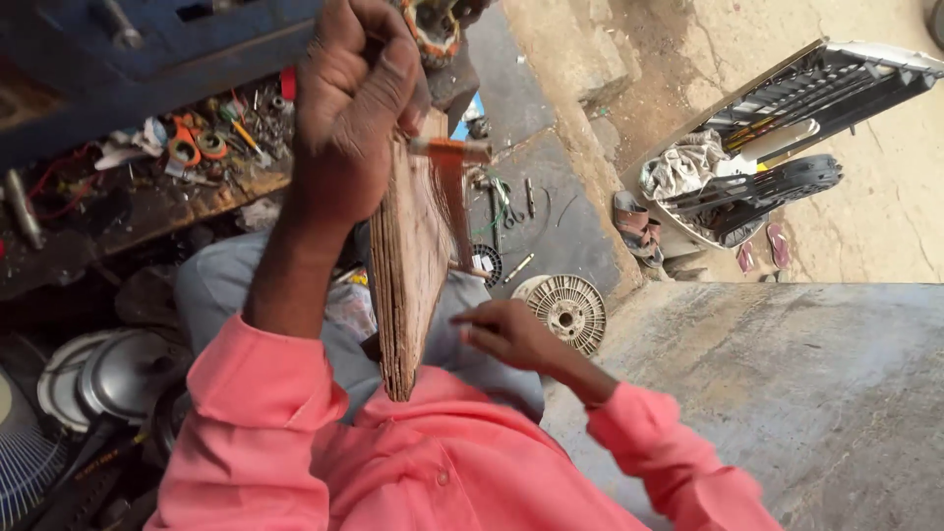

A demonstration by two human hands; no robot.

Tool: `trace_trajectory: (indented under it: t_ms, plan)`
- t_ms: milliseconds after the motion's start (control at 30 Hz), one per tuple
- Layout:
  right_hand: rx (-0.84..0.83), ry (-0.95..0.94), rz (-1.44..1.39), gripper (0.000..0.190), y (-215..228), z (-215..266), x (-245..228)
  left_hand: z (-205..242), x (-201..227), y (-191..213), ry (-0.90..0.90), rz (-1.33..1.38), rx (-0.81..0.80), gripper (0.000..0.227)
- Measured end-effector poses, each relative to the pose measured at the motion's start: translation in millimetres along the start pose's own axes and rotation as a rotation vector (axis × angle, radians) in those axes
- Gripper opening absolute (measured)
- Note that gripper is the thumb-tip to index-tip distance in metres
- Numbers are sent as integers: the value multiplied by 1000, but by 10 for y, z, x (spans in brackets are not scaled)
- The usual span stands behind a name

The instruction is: Winding copper wire onto a fan motor stator using a wooden jig.

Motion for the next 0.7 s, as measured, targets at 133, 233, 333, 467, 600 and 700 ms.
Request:
trace_trajectory:
  t_ms: [133,233,333,467,600,700]
  plan:
    - [-29,252,91,23,981,54,-1414,79,-35,-139,-6,52,-65,12]
    - [100,370,-8,14,1609,-123,-1809,88,30,-295,24,-11,-92,11]
    - [427,589,381,15,1813,-623,-1398,117,26,-331,73,-3,-77,11]
    - [292,204,-4,19,885,-1170,785,121,-9,-201,52,31,-56,10]
    - [289,-259,-293,25,-579,-659,1885,78,-26,19,23,86,11,12]
    - [271,-87,-221,20,-376,-167,804,17,62,-2,4,-36,-8,5]
Point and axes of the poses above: each hand's wrist, its own z-axis away from the middle knuckle, its own y-axis out of the back of the hand, x = y × z, the point moved 2 cm from there along -z, towards the middle knuckle, and after that the axes turned 6 degrees about z, right-handed, at the moved point
